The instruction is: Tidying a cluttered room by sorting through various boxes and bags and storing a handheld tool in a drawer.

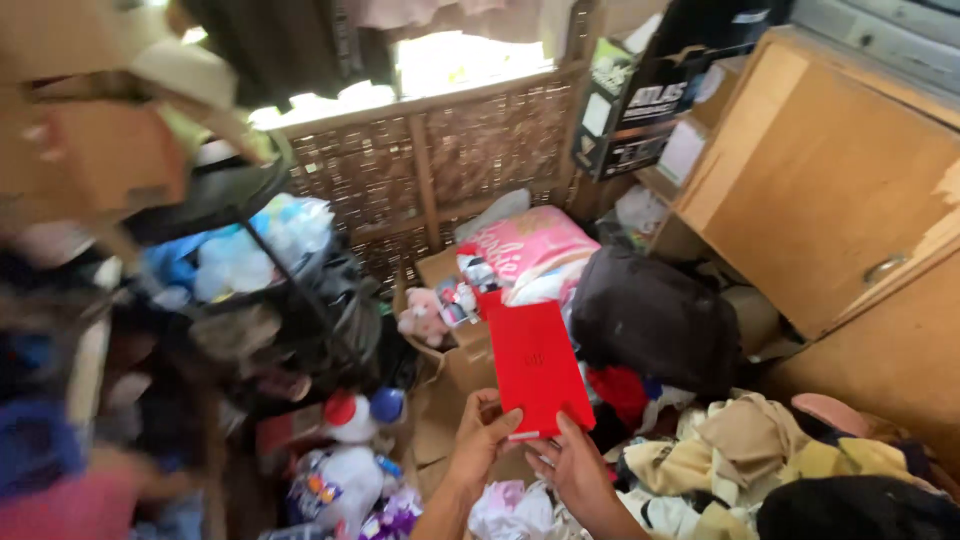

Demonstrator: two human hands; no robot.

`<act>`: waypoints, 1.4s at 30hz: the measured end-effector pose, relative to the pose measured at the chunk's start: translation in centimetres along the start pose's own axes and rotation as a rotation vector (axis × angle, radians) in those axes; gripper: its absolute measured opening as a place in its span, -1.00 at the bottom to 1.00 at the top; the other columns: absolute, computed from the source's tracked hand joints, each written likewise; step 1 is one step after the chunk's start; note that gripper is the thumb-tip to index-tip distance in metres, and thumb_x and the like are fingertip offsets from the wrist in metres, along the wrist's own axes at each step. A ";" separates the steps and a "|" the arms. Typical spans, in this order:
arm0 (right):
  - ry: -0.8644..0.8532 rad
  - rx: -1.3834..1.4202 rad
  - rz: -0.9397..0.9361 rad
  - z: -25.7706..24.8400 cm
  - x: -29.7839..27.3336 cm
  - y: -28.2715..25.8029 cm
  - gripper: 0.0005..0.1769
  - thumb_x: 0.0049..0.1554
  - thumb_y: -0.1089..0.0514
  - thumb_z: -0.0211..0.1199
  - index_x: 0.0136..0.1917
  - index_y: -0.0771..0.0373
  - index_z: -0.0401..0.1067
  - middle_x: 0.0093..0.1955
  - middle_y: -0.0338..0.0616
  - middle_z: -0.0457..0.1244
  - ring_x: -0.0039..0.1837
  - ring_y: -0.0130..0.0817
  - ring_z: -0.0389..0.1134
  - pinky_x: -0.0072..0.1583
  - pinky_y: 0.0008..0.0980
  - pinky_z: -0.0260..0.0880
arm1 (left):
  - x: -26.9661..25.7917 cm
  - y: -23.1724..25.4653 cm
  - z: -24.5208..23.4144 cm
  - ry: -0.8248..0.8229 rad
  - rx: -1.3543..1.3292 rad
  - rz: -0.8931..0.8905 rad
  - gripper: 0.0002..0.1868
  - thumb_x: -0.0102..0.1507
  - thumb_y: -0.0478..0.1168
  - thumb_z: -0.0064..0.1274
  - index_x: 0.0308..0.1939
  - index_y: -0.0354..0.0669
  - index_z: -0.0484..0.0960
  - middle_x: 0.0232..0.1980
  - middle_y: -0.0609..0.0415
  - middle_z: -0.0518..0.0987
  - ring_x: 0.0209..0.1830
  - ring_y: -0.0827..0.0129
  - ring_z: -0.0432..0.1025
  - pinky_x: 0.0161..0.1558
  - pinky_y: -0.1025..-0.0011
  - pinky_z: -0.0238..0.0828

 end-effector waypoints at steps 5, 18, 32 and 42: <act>0.137 0.068 -0.061 3.0 6.3 -6.0 -0.55 0.19 -0.16 0.13 0.30 -0.02 0.37 0.14 -0.31 0.40 0.14 -0.28 0.41 0.09 -0.21 0.34 | 9.0 5.5 2.8 -0.108 0.044 -0.003 -0.55 0.20 -0.17 0.23 0.12 0.01 0.41 0.08 0.12 0.59 -0.01 0.43 0.51 -0.04 0.39 0.46; 0.083 0.225 -0.191 5.3 31.7 -18.4 -0.53 0.14 -0.21 0.23 0.20 0.05 0.43 0.02 -0.21 0.42 0.07 -0.30 0.37 0.06 -0.30 0.31 | 32.4 14.1 12.1 -0.123 -0.018 0.150 -0.43 0.14 -0.21 0.29 0.19 -0.07 0.41 -0.16 0.06 0.60 -0.25 0.38 0.47 -0.28 0.39 0.36; 0.198 0.250 -0.295 3.5 52.8 -40.7 -0.69 0.16 -0.12 0.26 0.06 0.07 0.44 -0.03 -0.31 0.37 0.05 -0.34 0.37 0.10 -0.27 0.29 | 60.5 30.0 26.1 -0.121 -0.056 0.528 -0.58 0.13 -0.25 0.29 0.01 -0.19 0.49 -0.17 0.15 0.57 -0.21 0.51 0.48 -0.18 0.49 0.46; 0.355 0.377 -0.322 -1.6 52.9 -44.2 -0.78 0.14 -0.04 0.29 -0.01 0.10 0.50 -0.09 -0.32 0.38 -0.01 -0.39 0.40 -0.01 -0.37 0.38 | 74.9 43.7 39.4 -0.074 0.497 1.315 -0.34 0.06 -0.24 0.19 0.25 -0.25 0.40 -0.12 -0.11 0.65 -0.24 0.19 0.63 -0.25 0.31 0.63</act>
Point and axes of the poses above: each hand's wrist, its own x-axis towards the middle knuckle, its own z-axis out of the palm, y = z × x, the point moved 5 cm from there along x, towards the middle knuckle
